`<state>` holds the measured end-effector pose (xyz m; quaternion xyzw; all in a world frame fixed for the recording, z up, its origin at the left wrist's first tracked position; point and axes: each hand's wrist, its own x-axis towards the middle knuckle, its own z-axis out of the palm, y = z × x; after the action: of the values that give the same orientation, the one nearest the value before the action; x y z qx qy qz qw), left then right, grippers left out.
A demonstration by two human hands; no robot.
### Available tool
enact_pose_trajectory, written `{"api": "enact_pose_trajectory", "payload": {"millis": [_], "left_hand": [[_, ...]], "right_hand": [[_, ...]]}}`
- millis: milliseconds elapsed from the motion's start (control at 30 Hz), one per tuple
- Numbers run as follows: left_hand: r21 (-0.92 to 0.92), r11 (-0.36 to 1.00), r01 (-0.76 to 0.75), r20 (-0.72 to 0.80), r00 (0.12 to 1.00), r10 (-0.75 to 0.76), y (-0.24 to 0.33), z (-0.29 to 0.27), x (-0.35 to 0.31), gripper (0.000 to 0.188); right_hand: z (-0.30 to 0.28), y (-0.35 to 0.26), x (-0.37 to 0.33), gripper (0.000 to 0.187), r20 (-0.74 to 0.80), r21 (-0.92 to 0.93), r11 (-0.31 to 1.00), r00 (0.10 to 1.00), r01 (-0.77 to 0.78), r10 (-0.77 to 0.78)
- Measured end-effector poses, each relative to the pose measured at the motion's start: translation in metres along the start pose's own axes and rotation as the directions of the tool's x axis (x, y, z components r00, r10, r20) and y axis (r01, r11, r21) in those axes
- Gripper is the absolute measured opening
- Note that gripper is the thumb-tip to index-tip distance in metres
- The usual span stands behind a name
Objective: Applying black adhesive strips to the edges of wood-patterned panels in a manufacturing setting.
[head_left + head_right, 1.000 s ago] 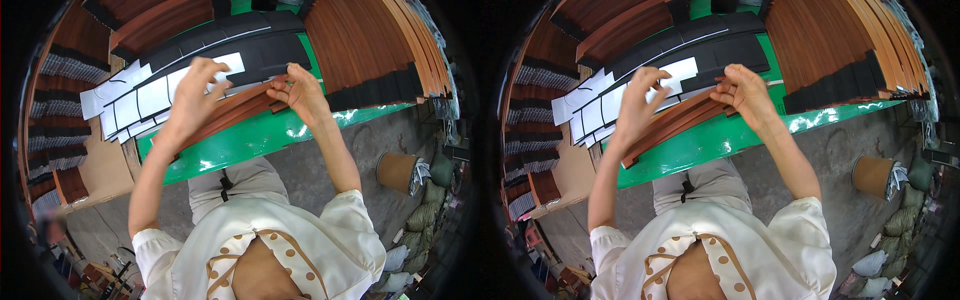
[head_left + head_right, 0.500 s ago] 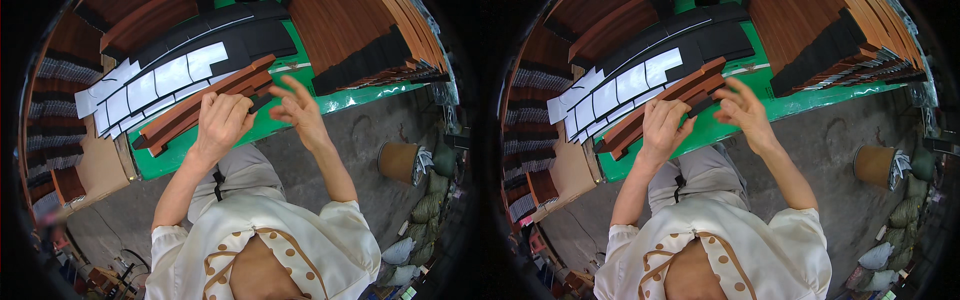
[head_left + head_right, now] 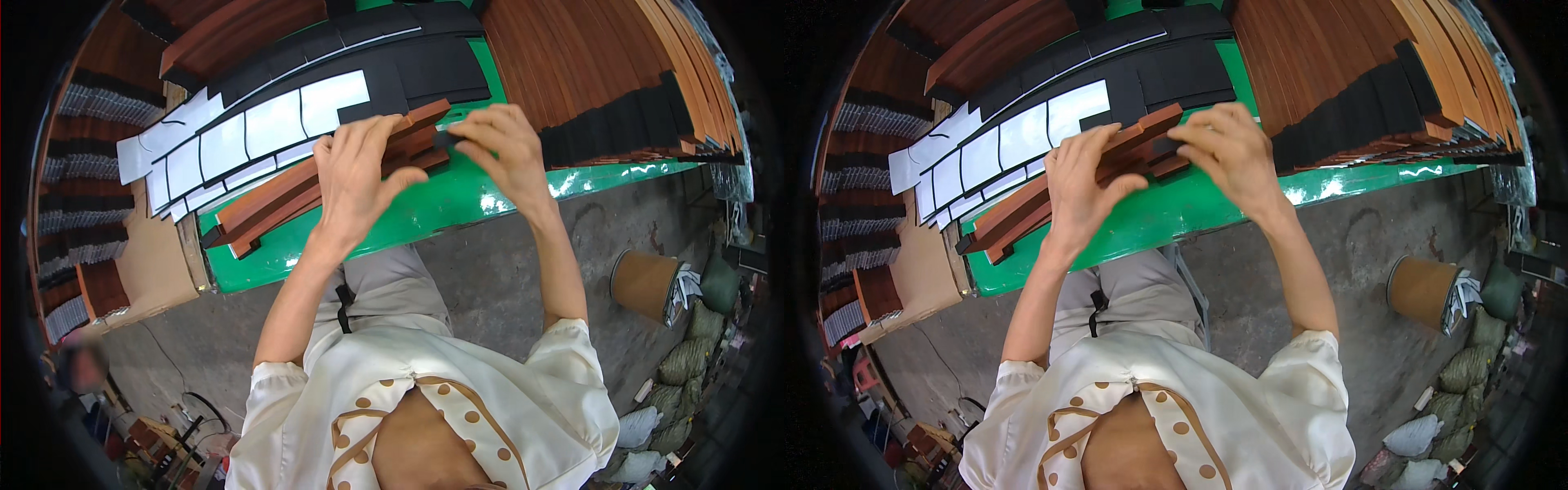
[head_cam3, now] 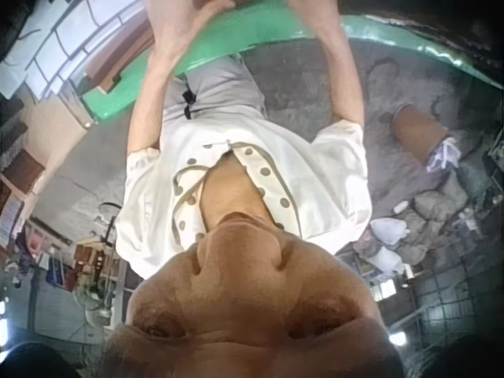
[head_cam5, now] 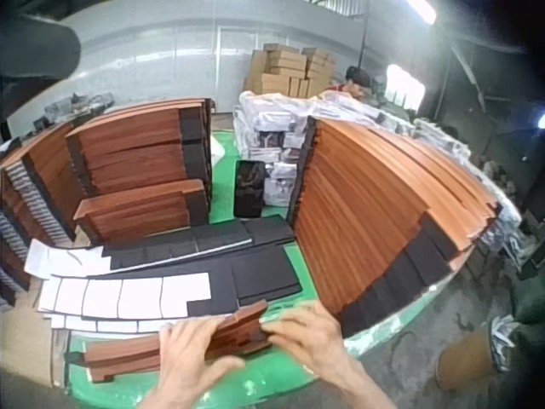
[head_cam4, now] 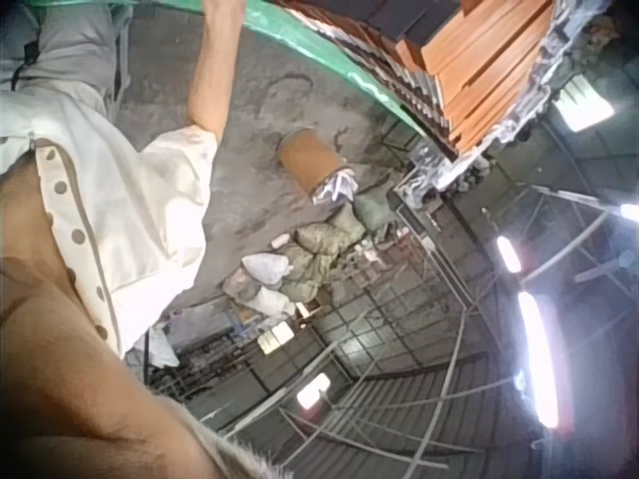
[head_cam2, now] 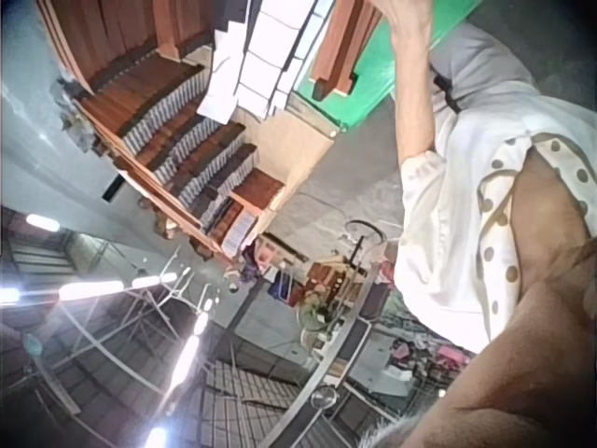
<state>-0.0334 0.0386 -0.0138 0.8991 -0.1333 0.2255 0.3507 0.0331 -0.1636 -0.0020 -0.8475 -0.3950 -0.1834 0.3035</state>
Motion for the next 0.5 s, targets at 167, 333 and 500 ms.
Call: {"api": "enact_pose_trajectory", "payload": {"millis": [167,333,500], "left_hand": [[0.219,0.966,0.135,-0.111,0.987,-0.113,-0.016,0.032,0.017,0.038],[0.240,0.956,0.170,-0.138,0.980,-0.140,-0.021,0.045,0.020,0.027],[0.239,0.955,0.178,-0.174,0.975,-0.138,-0.022,0.048,0.020,0.022]], "right_hand": [[0.021,0.033,0.024,0.021,0.039,0.111,0.993,0.999,-0.040,0.036],[0.031,0.042,0.031,0.020,0.118,0.189,0.979,0.991,-0.082,0.060],[0.036,0.046,0.032,0.020,0.144,0.187,0.980,0.989,-0.069,0.042]]}}
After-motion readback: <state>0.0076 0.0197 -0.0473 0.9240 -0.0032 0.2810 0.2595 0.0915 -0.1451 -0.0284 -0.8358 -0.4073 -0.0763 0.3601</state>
